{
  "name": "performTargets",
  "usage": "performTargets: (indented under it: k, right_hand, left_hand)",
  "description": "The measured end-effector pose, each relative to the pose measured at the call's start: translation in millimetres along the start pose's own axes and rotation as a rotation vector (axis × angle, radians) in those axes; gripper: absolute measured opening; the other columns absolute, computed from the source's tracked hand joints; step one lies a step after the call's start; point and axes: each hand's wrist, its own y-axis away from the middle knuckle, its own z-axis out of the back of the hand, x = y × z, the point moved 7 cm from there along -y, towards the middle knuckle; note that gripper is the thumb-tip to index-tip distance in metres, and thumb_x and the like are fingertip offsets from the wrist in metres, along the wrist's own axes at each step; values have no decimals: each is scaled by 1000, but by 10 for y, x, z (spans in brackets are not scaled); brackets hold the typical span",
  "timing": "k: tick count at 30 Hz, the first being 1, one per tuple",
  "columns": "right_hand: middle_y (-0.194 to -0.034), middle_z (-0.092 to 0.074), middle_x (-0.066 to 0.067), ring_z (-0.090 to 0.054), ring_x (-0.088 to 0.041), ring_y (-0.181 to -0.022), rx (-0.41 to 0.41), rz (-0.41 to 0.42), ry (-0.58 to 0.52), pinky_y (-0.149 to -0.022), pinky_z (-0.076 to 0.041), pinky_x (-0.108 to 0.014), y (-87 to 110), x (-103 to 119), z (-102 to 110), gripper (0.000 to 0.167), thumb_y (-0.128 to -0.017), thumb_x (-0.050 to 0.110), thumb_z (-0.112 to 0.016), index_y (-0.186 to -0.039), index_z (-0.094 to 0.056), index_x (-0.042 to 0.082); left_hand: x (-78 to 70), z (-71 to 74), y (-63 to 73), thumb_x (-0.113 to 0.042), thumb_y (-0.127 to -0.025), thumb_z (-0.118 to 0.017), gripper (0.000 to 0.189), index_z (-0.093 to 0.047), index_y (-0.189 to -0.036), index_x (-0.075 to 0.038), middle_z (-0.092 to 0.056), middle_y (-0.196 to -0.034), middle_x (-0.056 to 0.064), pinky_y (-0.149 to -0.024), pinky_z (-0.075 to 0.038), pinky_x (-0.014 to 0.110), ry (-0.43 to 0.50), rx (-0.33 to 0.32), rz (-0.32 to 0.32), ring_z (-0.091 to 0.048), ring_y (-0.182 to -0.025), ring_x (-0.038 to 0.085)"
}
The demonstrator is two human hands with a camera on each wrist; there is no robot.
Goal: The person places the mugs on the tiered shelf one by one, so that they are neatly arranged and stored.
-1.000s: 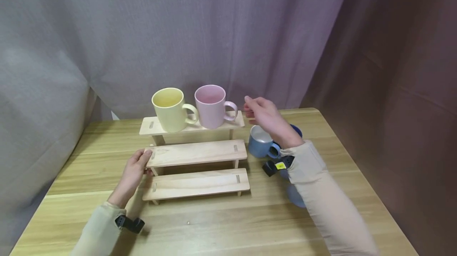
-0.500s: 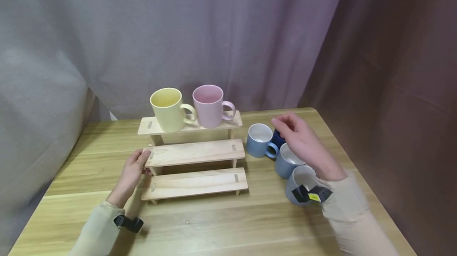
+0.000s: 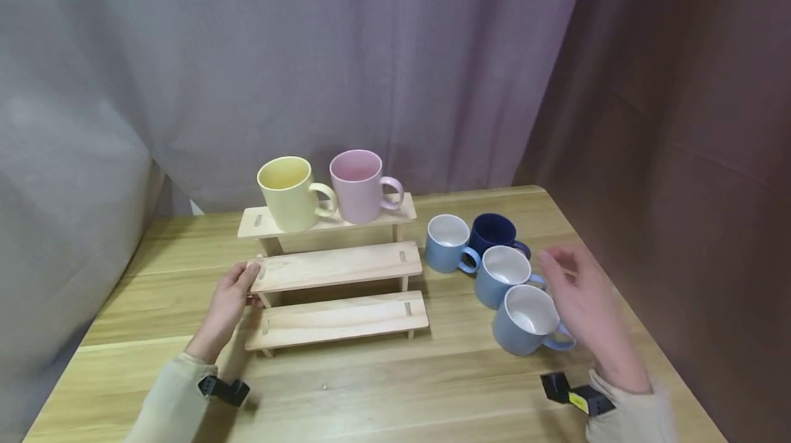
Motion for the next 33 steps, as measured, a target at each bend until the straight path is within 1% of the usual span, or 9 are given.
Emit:
performTargets:
  k: [5, 10, 15, 19, 21, 22, 24, 26, 33]
  right_hand:
    - [-131, -46, -30, -41, -45, -118, -45, -140, 18, -82, -36, -47, 190, -429, 80, 63, -102, 46, -41, -136, -40, -6]
    - [-128, -45, -27, -44, -27, -107, -2, -213, -26, -73, -36, -24, 365, -816, -57, 65, -102, 46, -40, -137, -37, -9]
    - [-115, -53, -8, -46, 7, -89, 37, -251, -149, -67, -44, -13, 487, -1087, -245, 62, -103, 42, -43, -136, -36, -10]
    - [-103, -52, 13, -48, 11, -86, 21, -254, -220, -70, -48, -13, 509, -1160, -348, 57, -103, 35, -47, -133, -37, -12]
    - [-107, -54, 7, -47, 12, -86, 31, -259, -236, -70, -49, -13, 499, -1169, -392, 58, -103, 35, -46, -134, -36, -13]
    - [-113, -55, -2, -46, 13, -86, 45, -269, -242, -71, -49, -13, 490, -1174, -416, 61, -103, 37, -44, -135, -34, -13]
    - [-127, -48, -20, -44, 15, -88, 84, -301, -257, -72, -49, -13, 470, -1204, -466, 68, -103, 43, -40, -139, -30, -14]
    - [-137, -38, -28, -43, 15, -91, 116, -326, -280, -74, -49, -12, 452, -1258, -515, 73, -103, 47, -36, -142, -27, -14]
    - [-124, -50, -14, -51, 7, -92, 129, -334, -416, -77, -50, -14, 380, -1482, -612, 65, -102, 47, -38, -134, -42, -9]
  left_hand:
    - [7, 11, 2, -31, -106, -41, 45, -46, -130, 6, -56, -93, 8, -63, -52, 29, -13, -1, 2, -53, -67, 12]
    - [2, 19, 2, -32, -105, -43, 45, -47, -129, 6, -56, -92, 8, -63, -53, 30, -22, -2, -3, -54, -66, 12]
    - [-8, -2, 3, -32, -105, -43, 46, -46, -131, 6, -57, -92, 8, -62, -51, 26, -11, 9, -4, -54, -68, 13]
    - [-5, 3, 4, -33, -105, -42, 48, -45, -132, 6, -56, -95, 9, -62, -51, 26, -15, 12, -2, -54, -70, 13]
    - [-6, 8, 9, -34, -105, -42, 48, -44, -133, 6, -55, -96, 9, -63, -51, 27, -18, 14, -1, -54, -70, 13]
    - [-4, 11, 9, -33, -105, -42, 48, -45, -133, 6, -55, -97, 9, -63, -51, 27, -17, 13, 0, -54, -70, 13]
    - [1, 14, 9, -33, -105, -42, 47, -45, -132, 5, -56, -96, 9, -63, -52, 27, -17, 8, 0, -54, -70, 13]
    - [3, 12, 7, -33, -105, -42, 46, -46, -131, 5, -57, -96, 10, -62, -51, 26, -19, 5, -2, -55, -70, 13]
    - [-1, 1, 4, -32, -105, -42, 45, -47, -131, 5, -56, -96, 10, -61, -51, 24, -14, 2, -5, -54, -70, 13]
